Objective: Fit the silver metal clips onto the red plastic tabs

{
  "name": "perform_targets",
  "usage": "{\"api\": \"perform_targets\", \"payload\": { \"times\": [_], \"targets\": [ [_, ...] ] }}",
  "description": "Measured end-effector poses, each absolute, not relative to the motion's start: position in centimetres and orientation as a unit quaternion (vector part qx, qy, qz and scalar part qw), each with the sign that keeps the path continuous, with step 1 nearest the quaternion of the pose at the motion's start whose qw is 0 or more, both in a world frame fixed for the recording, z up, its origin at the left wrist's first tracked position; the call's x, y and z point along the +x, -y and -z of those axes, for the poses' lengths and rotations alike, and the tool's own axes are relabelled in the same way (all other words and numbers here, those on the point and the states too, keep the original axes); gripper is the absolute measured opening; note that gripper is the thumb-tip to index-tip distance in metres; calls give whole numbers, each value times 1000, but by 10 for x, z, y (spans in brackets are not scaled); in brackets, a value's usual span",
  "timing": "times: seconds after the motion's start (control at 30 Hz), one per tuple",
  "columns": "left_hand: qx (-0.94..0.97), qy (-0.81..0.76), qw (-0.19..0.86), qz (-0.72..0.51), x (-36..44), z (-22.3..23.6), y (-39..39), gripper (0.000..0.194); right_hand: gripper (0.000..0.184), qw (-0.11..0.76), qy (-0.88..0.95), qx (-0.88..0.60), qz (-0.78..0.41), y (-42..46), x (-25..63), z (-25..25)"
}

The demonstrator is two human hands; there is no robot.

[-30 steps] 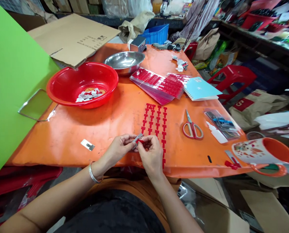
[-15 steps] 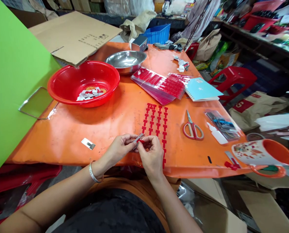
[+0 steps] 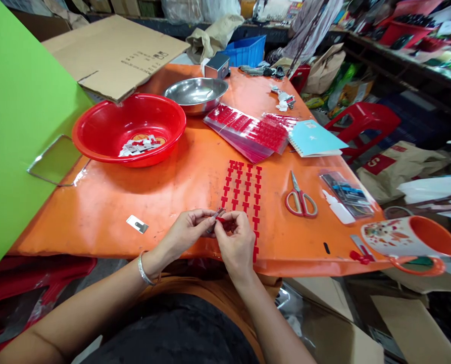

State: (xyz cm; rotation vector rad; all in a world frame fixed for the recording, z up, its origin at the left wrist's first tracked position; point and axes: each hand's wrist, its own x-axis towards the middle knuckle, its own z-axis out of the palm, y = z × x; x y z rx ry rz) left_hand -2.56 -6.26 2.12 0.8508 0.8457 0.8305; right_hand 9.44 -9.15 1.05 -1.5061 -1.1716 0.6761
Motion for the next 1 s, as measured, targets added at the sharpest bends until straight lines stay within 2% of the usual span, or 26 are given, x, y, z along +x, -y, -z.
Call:
{"api": "perform_targets", "payload": {
  "times": [0.33,0.53,0.73,1.0],
  "targets": [
    [365,-403,739,-398,-25,-18,62,17,10,522,510,-617,-295,102,93,-17],
    [374,-390,737,-406,-24,-15,65,29,8,488,575,-638,-157,97,101,-24],
    [375,-392,742,-393,-24,-17,66,39,8,506,525,-640,-240,91,105,-24],
    [378,-395,746,-382,-23,-18,67,41,8,505,509,-649,-254,89,104,-26]
  ]
}}
